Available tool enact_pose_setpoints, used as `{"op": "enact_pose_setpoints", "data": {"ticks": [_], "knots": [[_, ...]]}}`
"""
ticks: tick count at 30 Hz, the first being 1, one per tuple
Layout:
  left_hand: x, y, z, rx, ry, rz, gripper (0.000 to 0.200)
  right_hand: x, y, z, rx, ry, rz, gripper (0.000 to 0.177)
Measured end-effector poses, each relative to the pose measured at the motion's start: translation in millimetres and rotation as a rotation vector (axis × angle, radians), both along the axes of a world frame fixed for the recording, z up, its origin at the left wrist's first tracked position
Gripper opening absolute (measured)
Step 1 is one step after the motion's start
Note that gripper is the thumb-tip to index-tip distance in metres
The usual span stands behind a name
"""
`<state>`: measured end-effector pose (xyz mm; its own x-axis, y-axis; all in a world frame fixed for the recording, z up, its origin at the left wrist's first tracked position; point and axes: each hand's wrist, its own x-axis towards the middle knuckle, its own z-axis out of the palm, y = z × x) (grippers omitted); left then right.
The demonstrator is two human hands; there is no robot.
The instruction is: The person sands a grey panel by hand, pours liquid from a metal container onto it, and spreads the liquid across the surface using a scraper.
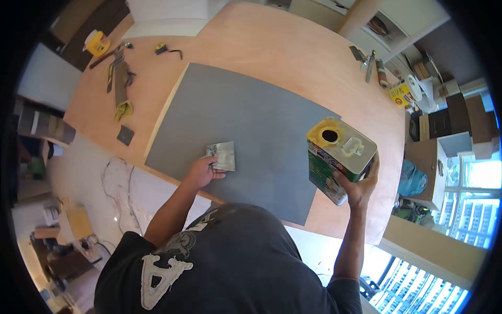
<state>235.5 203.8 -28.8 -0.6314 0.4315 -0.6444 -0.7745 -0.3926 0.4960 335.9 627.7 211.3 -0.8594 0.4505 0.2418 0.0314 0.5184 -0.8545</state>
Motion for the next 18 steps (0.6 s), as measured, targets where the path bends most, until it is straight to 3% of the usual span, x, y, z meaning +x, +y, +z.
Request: {"op": "enact_pose_setpoints", "data": {"ticks": [9, 18], "knots": [[-7, -5, 29, 0.171, 0.158, 0.071, 0.037, -65, -43, 0, 0.338, -0.197, 0.264, 0.120], [-24, -26, 44, 0.143, 0.131, 0.102, 0.036, -96, -79, 4, 0.493, -0.299, 0.375, 0.127]]}}
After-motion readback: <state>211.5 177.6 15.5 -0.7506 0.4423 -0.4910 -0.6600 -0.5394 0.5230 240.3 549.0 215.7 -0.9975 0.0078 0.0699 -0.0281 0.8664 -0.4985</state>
